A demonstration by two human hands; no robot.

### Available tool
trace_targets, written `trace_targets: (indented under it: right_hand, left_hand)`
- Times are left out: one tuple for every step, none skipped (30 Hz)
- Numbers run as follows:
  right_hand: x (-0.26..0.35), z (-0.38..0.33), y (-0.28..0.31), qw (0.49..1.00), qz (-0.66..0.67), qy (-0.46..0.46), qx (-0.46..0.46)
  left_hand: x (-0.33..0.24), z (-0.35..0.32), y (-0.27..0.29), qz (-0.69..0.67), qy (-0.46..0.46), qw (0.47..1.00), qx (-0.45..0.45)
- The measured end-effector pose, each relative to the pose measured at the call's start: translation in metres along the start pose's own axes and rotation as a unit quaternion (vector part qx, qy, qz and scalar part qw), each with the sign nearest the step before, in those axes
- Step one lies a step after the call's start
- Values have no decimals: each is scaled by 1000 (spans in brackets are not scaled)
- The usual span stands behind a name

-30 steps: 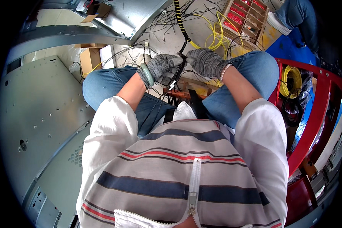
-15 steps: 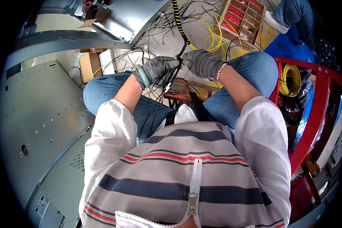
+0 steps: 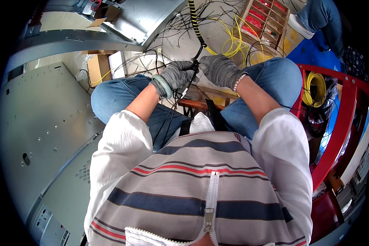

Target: The person sits on the floor and organizes a bundle of black and yellow wires. They separate, align, and bundle the wires by hand, occasionally adjusting their position to reach different sections.

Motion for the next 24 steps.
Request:
trace_targets:
  right_hand:
    - [-2, 0, -2, 1000, 9, -15, -3]
    - [-6, 0, -4, 999, 18, -31, -6]
    - [-8, 1, -7, 999, 19, -25, -12]
    - [-12, 3, -10, 999, 20, -20, -17]
    - [-14, 4, -11, 999, 22, -14, -23]
    - [-15, 3, -11, 1000, 23, -17, -11]
    - [-16, 3, -10, 999, 24, -15, -17]
    - [-17, 2, -9, 999, 24, -13, -23]
    - [-18, 2, -8, 999, 25, -11, -28]
    - [-19, 1, -9, 999, 22, -23, -17]
    - [-20, -1, -10, 999, 18, -36, -5]
    - [-20, -2, -10, 999, 15, -47, 6]
    - [-19, -2, -10, 999, 16, -42, -2]
    - [-19, -3, -12, 999, 18, -38, -10]
    - [-19, -3, -13, 999, 20, -36, -18]
    - [-20, -3, -13, 999, 17, -40, -24]
    - [-20, -3, -12, 999, 15, -43, -29]
    - [-21, -4, -11, 998, 12, -51, -35]
    - [-22, -3, -12, 998, 16, -50, -27]
    - [-23, -3, -13, 998, 19, -50, -18]
    - [-22, -3, -13, 999, 21, -47, -10]
    - [-22, -3, -11, 998, 14, -55, -15]
    - [-20, -4, -8, 998, 6, -64, -20]
    - [-17, -5, -6, 997, -1, -69, -24]
  left_hand:
    - [0, 0, -3, -59, -7, 998, 27]
    - [0, 1, -5, -117, -14, 992, 53]
    - [-1, 0, -8, -176, -22, 981, 80]
    - [2, -6, -15, -235, 50, 963, 119]
    - [13, -4, -15, -300, 84, 938, 153]
    - [9, -6, -20, -348, 81, 916, 184]
    - [4, -9, -23, -394, 77, 890, 215]
    - [5, -9, -20, -411, 93, 887, 192]
    - [5, -8, -17, -427, 109, 882, 168]
    - [8, -6, -14, -443, 125, 876, 145]
    - [10, -2, -6, -313, 84, 940, 108]
    - [10, 3, 0, -175, 42, 981, 66]
    - [10, 8, 6, -33, 0, 999, 23]
    - [1, 11, 10, 25, -128, 991, -2]
    - [-5, 15, 11, 172, -129, 975, -61]
    - [-12, 14, 8, 228, -174, 955, -75]
    - [-19, 10, 5, 283, -217, 930, -89]
    - [-32, 2, -1, 384, -278, 872, -124]
    - [-48, -11, -9, 477, -332, 798, -160]
    - [-60, -23, -18, 561, -380, 709, -193]
    - [-54, -14, -6, 457, -293, 824, -163]
    - [-42, -7, 2, 337, -196, 912, -127]
    - [-25, -1, 5, 207, -93, 970, -86]
    - [-15, 3, 6, 82, -87, 990, -79]
Point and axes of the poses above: each hand's wrist, its own z-axis towards the middle knuckle, its own y-axis out of the back of the hand, x = y × z, the point moved 8 cm from there along z, towards the middle knuckle, and after that the axes turned 8 degrees about -z, right-handed, at the moved point
